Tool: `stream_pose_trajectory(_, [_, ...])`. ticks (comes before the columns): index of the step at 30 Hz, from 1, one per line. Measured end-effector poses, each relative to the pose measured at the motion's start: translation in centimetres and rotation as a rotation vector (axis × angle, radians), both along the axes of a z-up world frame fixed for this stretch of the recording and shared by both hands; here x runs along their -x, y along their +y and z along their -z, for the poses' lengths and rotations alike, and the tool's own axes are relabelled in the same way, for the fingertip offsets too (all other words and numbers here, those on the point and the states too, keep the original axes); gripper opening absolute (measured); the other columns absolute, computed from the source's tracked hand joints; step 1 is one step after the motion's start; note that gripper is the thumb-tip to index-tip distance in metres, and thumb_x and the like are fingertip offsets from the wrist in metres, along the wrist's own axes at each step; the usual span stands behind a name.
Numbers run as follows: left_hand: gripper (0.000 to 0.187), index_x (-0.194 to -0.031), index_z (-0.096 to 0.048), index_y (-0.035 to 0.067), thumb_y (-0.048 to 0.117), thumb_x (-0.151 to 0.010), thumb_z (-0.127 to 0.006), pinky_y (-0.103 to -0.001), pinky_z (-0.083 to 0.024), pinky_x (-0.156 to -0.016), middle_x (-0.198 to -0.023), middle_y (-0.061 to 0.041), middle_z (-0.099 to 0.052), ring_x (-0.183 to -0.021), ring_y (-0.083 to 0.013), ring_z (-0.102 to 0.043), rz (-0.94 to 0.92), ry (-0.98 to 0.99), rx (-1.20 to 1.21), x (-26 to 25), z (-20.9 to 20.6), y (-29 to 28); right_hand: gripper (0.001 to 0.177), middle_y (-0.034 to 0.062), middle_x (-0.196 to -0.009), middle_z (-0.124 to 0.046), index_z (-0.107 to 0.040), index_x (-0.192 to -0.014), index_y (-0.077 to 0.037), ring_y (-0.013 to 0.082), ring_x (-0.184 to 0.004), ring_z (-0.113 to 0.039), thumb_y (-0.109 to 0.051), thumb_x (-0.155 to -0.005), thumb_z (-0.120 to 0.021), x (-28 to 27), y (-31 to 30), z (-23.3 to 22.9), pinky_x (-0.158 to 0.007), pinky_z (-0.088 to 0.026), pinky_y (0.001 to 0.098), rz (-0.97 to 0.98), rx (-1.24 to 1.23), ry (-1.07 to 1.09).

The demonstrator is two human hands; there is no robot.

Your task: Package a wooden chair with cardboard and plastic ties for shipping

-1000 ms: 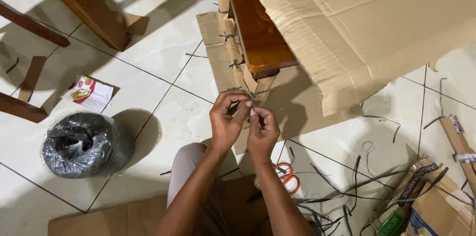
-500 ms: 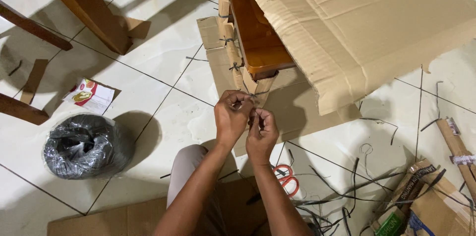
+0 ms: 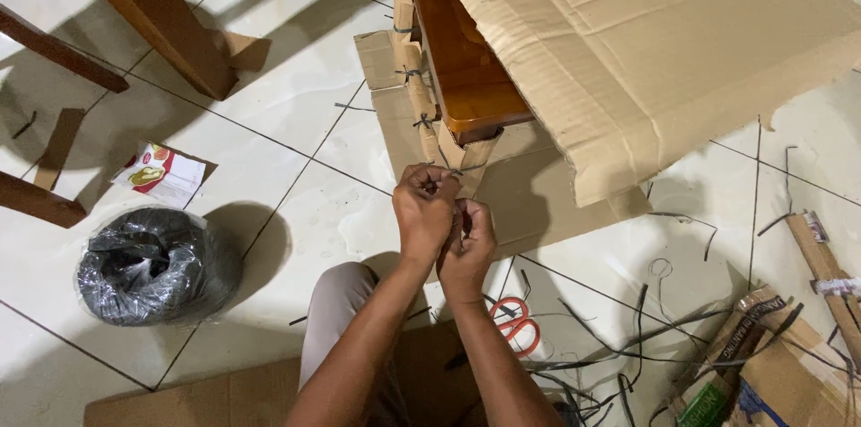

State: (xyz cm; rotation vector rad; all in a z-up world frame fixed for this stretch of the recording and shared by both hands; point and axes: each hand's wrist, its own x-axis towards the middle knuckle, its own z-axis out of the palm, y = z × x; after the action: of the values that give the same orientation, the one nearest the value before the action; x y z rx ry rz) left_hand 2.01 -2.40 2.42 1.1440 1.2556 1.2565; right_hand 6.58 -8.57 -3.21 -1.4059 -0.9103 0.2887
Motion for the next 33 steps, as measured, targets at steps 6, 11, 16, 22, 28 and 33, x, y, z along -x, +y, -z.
stream_pose_trajectory(6, [0.007,-0.078,-0.074,-0.001,0.003,-0.08,-0.068,-0.033,-0.05,-0.064,-0.076,-0.008,-0.062,-0.075,-0.0144,-0.055,0.046,-0.078,0.08,0.0,-1.1,-0.3,0.014,0.0116,-0.082,-0.063,-0.065,-0.104,-0.005,0.0201,-0.078,-0.063,0.0,-0.102,-0.052,0.1,-0.3,0.6,-0.077,-0.055,0.0376,-0.026,0.049,-0.033])
stream_pose_trajectory(11, [0.006,-0.083,-0.076,-0.001,0.004,-0.083,-0.071,-0.033,-0.052,-0.074,-0.082,-0.012,-0.062,-0.083,-0.0172,-0.059,0.114,-0.04,-0.042,1.3,-0.2,-0.3,0.014,0.0162,-0.081,-0.064,-0.063,-0.102,-0.001,0.0329,-0.079,-0.066,0.006,-0.097,-0.051,1.9,-2.3,5.7,-0.077,-0.055,0.0463,-0.144,0.145,0.037])
stream_pose_trajectory(16, [0.006,-0.091,-0.077,0.002,0.004,-0.087,-0.073,-0.036,-0.055,-0.09,-0.098,-0.014,-0.066,-0.096,-0.0224,-0.067,0.234,0.055,-0.112,2.0,2.8,-1.3,0.004,0.0146,-0.074,-0.067,-0.066,-0.097,-0.003,0.0262,-0.067,-0.068,-0.001,-0.097,-0.062,1.5,-4.9,8.8,-0.062,-0.055,0.0401,-0.128,0.295,-0.022])
stream_pose_trajectory(22, [0.007,-0.097,-0.073,0.001,0.007,-0.095,-0.069,-0.046,-0.054,-0.092,-0.096,-0.015,-0.065,-0.103,-0.033,-0.069,0.31,0.194,-0.07,2.7,10.3,-4.4,0.006,0.0114,-0.077,-0.07,-0.074,-0.09,-0.014,0.0253,-0.07,-0.069,-0.008,-0.093,-0.073,-7.3,-8.1,17.2,-0.063,-0.055,0.0372,0.018,0.344,-0.049])
stream_pose_trajectory(28, [0.019,-0.099,-0.072,0.004,0.022,-0.095,-0.069,-0.045,-0.053,-0.09,-0.096,-0.018,-0.069,-0.097,-0.0299,-0.066,0.346,0.209,0.314,3.0,21.5,-7.7,0.02,0.008,-0.104,-0.077,-0.08,-0.109,-0.028,0.0321,-0.101,-0.074,-0.025,-0.091,-0.072,-14.2,-12.9,20.0,-0.089,-0.061,0.0426,-0.065,1.086,-0.115])
stream_pose_trajectory(33, [0.015,-0.103,-0.071,0.011,0.022,-0.093,-0.067,-0.044,-0.057,-0.084,-0.094,-0.016,-0.072,-0.095,-0.0308,-0.072,0.625,0.476,0.359,1.3,22.9,-9.1,0.036,0.0043,-0.115,-0.072,-0.076,-0.11,-0.022,0.0311,-0.125,-0.061,0.0,-0.087,-0.058,-13.8,-14.3,13.3,-0.107,-0.048,0.0445,-0.348,1.035,-0.499])
